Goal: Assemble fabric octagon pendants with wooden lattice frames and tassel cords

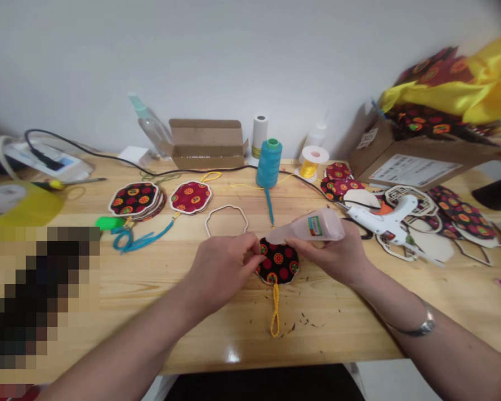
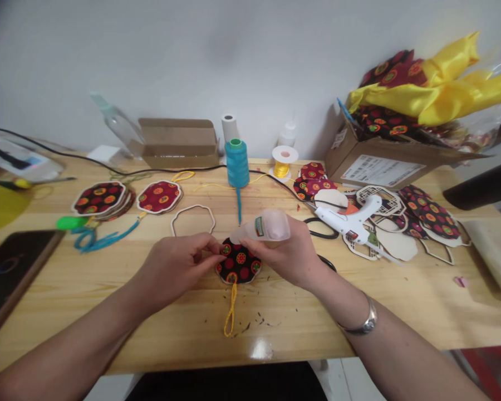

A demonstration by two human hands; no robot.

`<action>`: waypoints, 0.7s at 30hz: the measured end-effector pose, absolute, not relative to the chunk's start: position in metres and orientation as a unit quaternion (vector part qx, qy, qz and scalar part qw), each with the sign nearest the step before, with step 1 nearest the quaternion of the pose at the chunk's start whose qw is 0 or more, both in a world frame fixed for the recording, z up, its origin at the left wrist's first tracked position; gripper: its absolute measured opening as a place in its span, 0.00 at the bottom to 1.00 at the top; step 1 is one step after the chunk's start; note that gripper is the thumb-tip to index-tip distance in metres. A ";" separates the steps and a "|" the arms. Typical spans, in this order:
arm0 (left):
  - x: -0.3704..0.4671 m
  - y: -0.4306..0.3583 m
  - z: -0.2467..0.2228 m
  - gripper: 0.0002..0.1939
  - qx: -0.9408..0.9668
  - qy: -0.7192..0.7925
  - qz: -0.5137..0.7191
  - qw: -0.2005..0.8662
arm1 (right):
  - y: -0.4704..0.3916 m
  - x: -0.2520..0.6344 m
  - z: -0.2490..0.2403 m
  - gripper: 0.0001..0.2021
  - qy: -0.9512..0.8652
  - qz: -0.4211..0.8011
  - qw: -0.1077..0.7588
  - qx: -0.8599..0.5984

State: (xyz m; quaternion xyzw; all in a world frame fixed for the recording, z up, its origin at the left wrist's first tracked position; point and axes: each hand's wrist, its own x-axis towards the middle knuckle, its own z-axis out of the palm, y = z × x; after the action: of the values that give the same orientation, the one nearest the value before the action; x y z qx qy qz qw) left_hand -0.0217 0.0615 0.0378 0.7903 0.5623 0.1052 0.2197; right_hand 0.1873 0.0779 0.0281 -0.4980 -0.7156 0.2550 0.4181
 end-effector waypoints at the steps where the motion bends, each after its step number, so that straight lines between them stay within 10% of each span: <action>1: -0.022 0.062 0.038 0.05 0.790 0.562 0.106 0.219 | 0.078 0.187 0.028 0.10 -0.714 0.254 0.424 -0.496; 21: -0.023 0.060 0.038 0.05 0.799 0.555 0.105 0.205 | 0.073 0.180 0.023 0.11 -0.708 0.254 0.417 -0.510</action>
State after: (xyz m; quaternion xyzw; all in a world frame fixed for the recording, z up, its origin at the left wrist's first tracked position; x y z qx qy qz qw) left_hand -0.0227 0.0600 0.0381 0.7991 0.5554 0.1049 0.2047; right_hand 0.1805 0.0735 0.0229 -0.5096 -0.7082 0.2540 0.4174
